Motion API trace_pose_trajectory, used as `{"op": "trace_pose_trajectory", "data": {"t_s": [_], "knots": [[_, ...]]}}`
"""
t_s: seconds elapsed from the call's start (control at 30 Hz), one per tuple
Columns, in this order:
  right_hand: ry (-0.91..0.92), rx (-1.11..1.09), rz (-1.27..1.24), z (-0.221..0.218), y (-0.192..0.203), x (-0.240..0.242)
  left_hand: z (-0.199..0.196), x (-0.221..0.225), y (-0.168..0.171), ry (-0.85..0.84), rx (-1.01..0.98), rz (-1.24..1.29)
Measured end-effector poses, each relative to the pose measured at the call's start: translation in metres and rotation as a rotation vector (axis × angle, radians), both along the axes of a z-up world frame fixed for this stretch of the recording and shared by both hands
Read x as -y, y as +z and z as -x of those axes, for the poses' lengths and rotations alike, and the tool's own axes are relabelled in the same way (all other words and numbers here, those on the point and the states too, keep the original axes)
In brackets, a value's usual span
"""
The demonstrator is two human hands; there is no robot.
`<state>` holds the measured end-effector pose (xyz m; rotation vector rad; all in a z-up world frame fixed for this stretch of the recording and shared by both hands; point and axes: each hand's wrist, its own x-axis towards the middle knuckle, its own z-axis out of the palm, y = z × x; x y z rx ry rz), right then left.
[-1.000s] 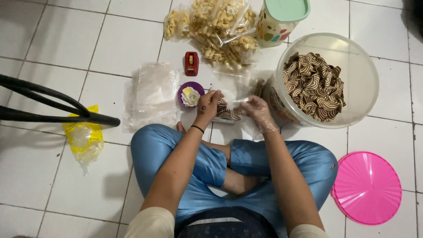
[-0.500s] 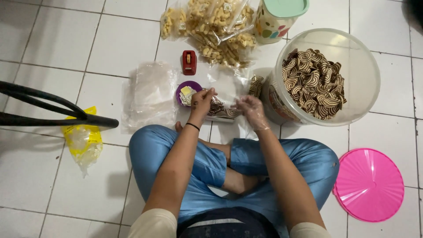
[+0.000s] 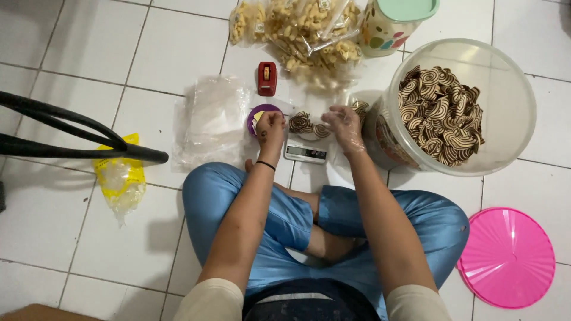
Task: Manually packing swirl cookies into small plastic bags and weighing them on a digital scale for portion control.
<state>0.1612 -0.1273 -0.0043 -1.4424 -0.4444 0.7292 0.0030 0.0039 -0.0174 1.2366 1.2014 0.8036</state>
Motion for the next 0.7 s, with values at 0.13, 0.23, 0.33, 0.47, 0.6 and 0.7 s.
{"op": "trace_pose_trajectory", "data": {"t_s": [0.13, 0.23, 0.33, 0.47, 0.6, 0.7], "knots": [[0.008, 0.256, 0.158, -0.017, -0.018, 0.009, 0.002, -0.003, -0.005, -0.023, -0.016, 0.005], [-0.004, 0.281, 0.215, -0.009, 0.013, 0.020, 0.007, -0.004, 0.011, -0.157, -0.075, -0.027], [0.068, 0.502, 0.377, 0.004, 0.042, 0.039, 0.015, -0.003, 0.053, -0.335, -0.105, -0.128], [0.189, 0.586, 0.428, 0.011, 0.031, 0.067, 0.025, -0.015, 0.078, -0.625, -0.215, -0.202], [0.219, 0.429, 0.487, 0.008, -0.001, 0.083, 0.028, -0.035, 0.037, -0.579, -0.172, -0.039], [0.216, 0.490, 0.576, 0.011, -0.009, 0.075, 0.038, -0.061, -0.016, -0.498, -0.351, -0.014]]}}
